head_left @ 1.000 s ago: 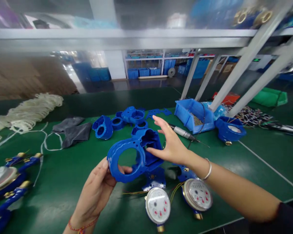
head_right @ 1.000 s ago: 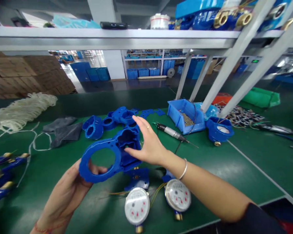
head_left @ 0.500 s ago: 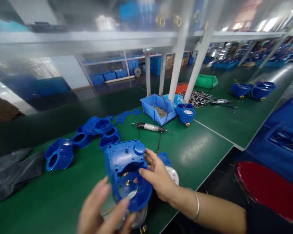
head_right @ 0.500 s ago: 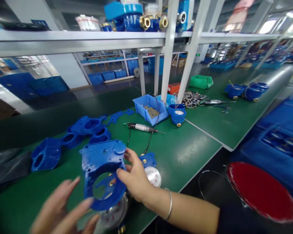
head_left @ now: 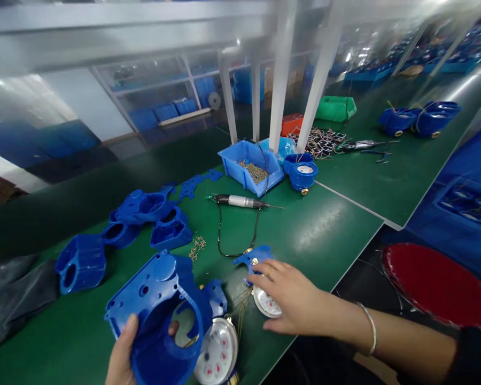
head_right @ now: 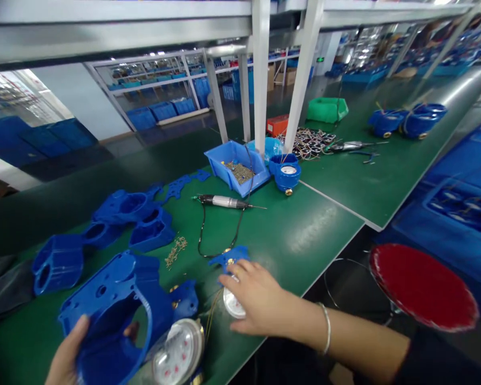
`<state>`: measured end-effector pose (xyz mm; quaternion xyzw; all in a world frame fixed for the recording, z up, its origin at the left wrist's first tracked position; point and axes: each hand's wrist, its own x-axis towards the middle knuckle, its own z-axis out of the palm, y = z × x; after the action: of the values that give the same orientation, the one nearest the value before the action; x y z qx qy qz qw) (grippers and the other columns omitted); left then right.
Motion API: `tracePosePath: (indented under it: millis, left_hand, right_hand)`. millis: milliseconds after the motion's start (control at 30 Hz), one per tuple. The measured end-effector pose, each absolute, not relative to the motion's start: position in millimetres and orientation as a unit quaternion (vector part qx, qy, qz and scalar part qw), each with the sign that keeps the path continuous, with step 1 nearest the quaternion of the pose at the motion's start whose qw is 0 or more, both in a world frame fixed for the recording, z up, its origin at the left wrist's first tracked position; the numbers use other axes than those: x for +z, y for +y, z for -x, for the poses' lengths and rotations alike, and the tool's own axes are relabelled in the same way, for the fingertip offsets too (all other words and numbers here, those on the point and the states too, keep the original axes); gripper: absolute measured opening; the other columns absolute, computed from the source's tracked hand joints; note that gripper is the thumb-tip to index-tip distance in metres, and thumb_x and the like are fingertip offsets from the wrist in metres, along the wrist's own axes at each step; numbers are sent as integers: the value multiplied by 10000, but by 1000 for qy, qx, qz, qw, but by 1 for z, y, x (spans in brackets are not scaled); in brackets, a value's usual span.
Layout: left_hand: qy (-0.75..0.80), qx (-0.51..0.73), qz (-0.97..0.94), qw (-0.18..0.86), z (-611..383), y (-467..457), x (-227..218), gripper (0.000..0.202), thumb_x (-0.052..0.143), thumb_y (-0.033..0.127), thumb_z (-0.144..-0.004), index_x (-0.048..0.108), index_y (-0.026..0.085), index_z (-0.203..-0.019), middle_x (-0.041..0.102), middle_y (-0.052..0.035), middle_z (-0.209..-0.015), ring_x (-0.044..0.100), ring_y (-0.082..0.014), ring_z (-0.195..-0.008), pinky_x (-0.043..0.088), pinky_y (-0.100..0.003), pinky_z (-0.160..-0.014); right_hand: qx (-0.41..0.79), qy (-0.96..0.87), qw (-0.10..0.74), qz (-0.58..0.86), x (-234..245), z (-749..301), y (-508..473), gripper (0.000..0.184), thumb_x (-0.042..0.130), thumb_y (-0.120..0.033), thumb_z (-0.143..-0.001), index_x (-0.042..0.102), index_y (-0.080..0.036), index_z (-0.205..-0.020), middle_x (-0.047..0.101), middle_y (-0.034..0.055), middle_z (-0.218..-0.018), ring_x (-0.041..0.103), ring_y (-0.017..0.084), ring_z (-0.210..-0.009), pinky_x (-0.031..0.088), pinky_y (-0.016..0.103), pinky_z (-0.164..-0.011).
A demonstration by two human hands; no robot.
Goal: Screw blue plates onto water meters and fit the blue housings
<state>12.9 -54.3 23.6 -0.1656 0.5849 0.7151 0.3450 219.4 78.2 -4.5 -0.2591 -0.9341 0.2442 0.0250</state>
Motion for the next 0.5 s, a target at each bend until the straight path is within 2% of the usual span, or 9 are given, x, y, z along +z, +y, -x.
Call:
tracePosePath:
  millis: [100,167,233,333,367,433,500]
  left_hand:
    - [569,726,179,343,-17,-43,30,280,574,284,-764,674,239,-1021,725,-9,-704,639,-155,-465,568,-245,-468]
    - [559,735,182,337,-19,-37,32,285,529,301,-784,680,253,-1021,729,-16,-710,652,-170,-489,574,-266,-472]
    - [549,749,164,333,-22,-33,33,300,508,317,-791,674,275,-1037,738,-14,-759,678,-187,-564,584,-282,-496]
    - [566,743,132,332,-26,-33,31,323,574,328,-752,664,294,-1060,741,-3,-782,691,-199,-652,574,-257,-503]
    - [575,736,123,334,-27,-33,31,337,608,337,-731,665,293,-1060,739,-3,-776,692,-204,-675,566,-244,-500]
    - [590,721,110,346,-30,-35,30,359,657,351,-693,673,286,-1046,737,-7,-772,694,-219,-732,558,-238,-518]
    - [598,712,105,351,-33,-38,30,352,668,363,-676,683,274,-1017,734,-16,-771,691,-240,-793,572,-269,-581]
  right_hand:
    - [235,-928,-4,288,-17,-232,62,644,703,-241,-701,491,-138,-1300,515,151,-1287,477,296,-1187,418,438,-1013]
    - [223,-926,-18,304,-13,-240,59,619,697,-211,-702,506,-129,-1285,517,157,-1285,481,296,-1177,418,436,-1008]
    - [216,-930,-20,297,-4,-245,61,634,729,-298,-693,524,-126,-1268,536,163,-1260,490,309,-1154,406,467,-1002]
    - [201,-946,15,255,9,-237,67,760,703,-597,-654,563,-120,-1228,561,173,-1211,487,339,-1124,361,528,-997]
    - [184,-954,26,234,11,-229,70,780,696,-628,-639,581,-104,-1204,564,181,-1200,482,346,-1118,350,531,-994]
    - [132,-975,14,177,8,-208,76,639,733,-511,-654,642,-61,-1098,562,209,-1189,460,360,-1127,332,514,-997]
    - [96,-988,-24,122,0,-186,82,338,743,-297,-654,709,-60,-893,596,223,-1114,459,365,-1111,318,499,-996]
